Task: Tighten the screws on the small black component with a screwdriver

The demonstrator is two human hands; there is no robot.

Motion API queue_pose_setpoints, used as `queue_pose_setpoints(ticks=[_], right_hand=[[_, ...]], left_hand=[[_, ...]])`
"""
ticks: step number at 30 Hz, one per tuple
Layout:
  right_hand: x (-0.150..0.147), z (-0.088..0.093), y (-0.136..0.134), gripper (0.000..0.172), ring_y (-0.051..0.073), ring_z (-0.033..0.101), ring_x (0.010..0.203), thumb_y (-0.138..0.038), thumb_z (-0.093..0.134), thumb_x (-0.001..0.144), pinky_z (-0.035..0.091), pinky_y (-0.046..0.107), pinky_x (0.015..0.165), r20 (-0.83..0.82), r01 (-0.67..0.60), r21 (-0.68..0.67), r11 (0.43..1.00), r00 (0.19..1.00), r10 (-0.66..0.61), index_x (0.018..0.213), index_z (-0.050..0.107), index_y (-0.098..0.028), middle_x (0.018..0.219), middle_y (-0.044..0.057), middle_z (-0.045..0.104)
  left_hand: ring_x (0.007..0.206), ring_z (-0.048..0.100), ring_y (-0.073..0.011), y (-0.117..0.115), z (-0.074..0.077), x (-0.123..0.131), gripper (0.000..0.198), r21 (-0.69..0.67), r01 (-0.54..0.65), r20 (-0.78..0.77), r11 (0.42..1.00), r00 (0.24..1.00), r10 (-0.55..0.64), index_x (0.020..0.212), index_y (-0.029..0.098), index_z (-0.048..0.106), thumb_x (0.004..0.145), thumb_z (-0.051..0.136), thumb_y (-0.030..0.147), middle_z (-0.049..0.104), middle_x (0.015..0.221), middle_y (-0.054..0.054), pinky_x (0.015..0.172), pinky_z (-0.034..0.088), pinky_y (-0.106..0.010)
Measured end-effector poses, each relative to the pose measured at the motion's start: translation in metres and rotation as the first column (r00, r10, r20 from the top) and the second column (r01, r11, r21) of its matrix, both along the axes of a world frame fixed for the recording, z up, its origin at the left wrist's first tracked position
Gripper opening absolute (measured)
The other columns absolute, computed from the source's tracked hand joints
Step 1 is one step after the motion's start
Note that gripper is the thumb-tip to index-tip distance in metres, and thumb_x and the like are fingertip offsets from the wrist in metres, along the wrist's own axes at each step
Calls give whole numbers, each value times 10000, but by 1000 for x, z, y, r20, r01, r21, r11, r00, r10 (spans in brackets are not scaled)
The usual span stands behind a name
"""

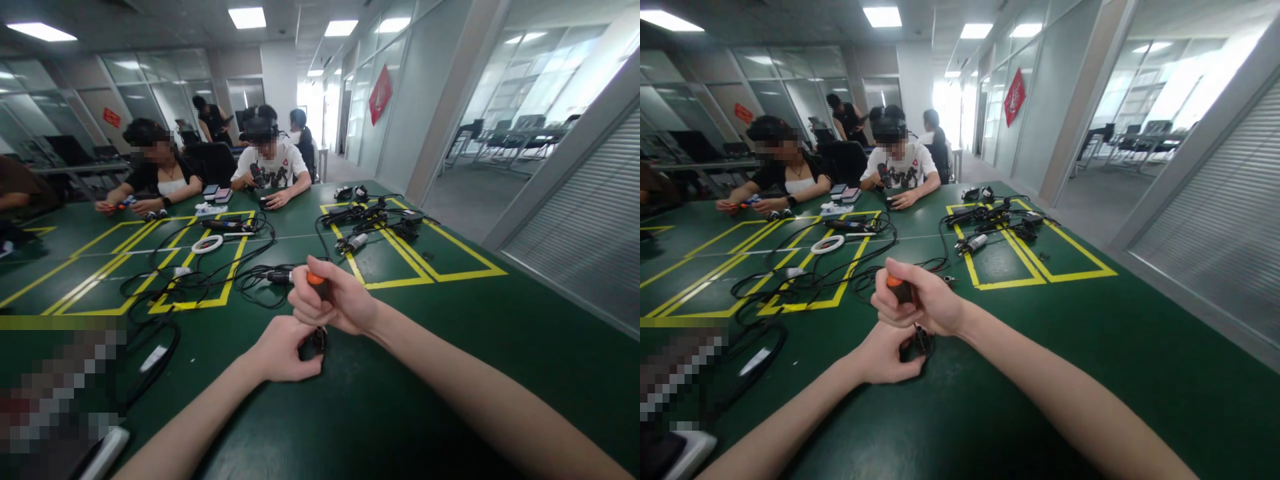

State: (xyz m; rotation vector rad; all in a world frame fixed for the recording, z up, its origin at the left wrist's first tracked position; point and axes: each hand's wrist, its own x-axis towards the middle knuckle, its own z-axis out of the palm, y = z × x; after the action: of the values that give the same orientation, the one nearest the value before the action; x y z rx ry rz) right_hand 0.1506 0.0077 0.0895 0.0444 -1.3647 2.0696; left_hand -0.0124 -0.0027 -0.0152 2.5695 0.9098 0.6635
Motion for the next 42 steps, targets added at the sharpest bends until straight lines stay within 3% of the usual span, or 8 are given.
queue_pose_setpoints(ticks=[7, 14, 18, 21, 23, 31, 34, 42], right_hand=[[5, -2, 0, 472, 23, 78, 400, -523, 782, 900, 140, 125, 383, 7, 175, 30, 984, 985, -175, 787, 437, -222, 498, -171, 232], [8, -5, -7, 387, 56, 238, 385, -400, 692, 952, 232, 164, 400, 58, 405, 147, 902, 907, -417, 787, 375, -250, 496, -152, 341], [21, -3, -6, 299, 128, 499, 560, -473, 622, 952, 428, 267, 582, 134, 552, 454, 699, 734, -666, 850, 460, -243, 628, -70, 529], [34, 8, -7, 282, 131, 407, 579, -469, 612, 917, 315, 278, 589, 171, 476, 760, 443, 511, -842, 831, 472, -240, 643, -68, 482], [41, 18, -9, 320, 133, 401, 584, -484, 614, 920, 283, 288, 602, 212, 378, 847, 373, 403, -890, 793, 445, -243, 619, -67, 476], [55, 46, -19, 159, 130, 506, 627, -319, 682, 872, 335, 267, 636, 201, 117, 957, 265, 390, -899, 917, 577, -208, 738, -44, 584], [58, 50, -24, 267, 137, 523, 619, -259, 707, 839, 349, 268, 631, 178, 113, 965, 236, 381, -907, 1049, 547, -227, 723, -67, 566], [58, 52, -29, 283, 167, 636, 774, -198, 718, 842, 477, 288, 702, 221, 138, 929, 344, 537, -814, 1072, 555, -223, 895, -14, 661]], left_hand=[[704, 648, -186, 0, 1, 2, 232, -46, -11, -60, 999, 998, 8, 968, 202, 723, 780, 700, 337, 715, 776, -23, 663, 465, -276], [785, 688, -206, 1, 3, 3, 269, -46, 1, -100, 999, 995, -6, 1010, 206, 725, 795, 714, 366, 737, 842, -36, 736, 510, -290], [734, 673, -195, 1, 6, 4, 267, -43, -8, -99, 999, 995, 4, 1011, 204, 732, 807, 705, 375, 716, 786, -23, 708, 492, -288], [729, 672, -188, 1, 8, 3, 259, -50, -6, -101, 999, 995, 1, 1016, 203, 734, 827, 700, 376, 709, 778, -21, 688, 473, -278], [754, 682, -192, 2, 9, 3, 277, -54, -5, -99, 999, 995, -1, 1017, 204, 733, 849, 708, 423, 716, 802, -27, 701, 472, -279], [680, 635, -175, 5, 10, 2, 385, -51, 1, -102, 999, 995, -7, 994, 183, 735, 923, 656, 553, 691, 768, -25, 655, 427, -279], [669, 631, -167, 4, 10, 2, 374, -83, 4, -79, 997, 997, -10, 998, 179, 728, 913, 669, 538, 695, 773, -19, 657, 427, -274], [637, 585, -151, 3, 13, 1, 387, -95, -3, -61, 995, 998, -3, 958, 195, 697, 876, 699, 573, 651, 723, 7, 638, 407, -266]])
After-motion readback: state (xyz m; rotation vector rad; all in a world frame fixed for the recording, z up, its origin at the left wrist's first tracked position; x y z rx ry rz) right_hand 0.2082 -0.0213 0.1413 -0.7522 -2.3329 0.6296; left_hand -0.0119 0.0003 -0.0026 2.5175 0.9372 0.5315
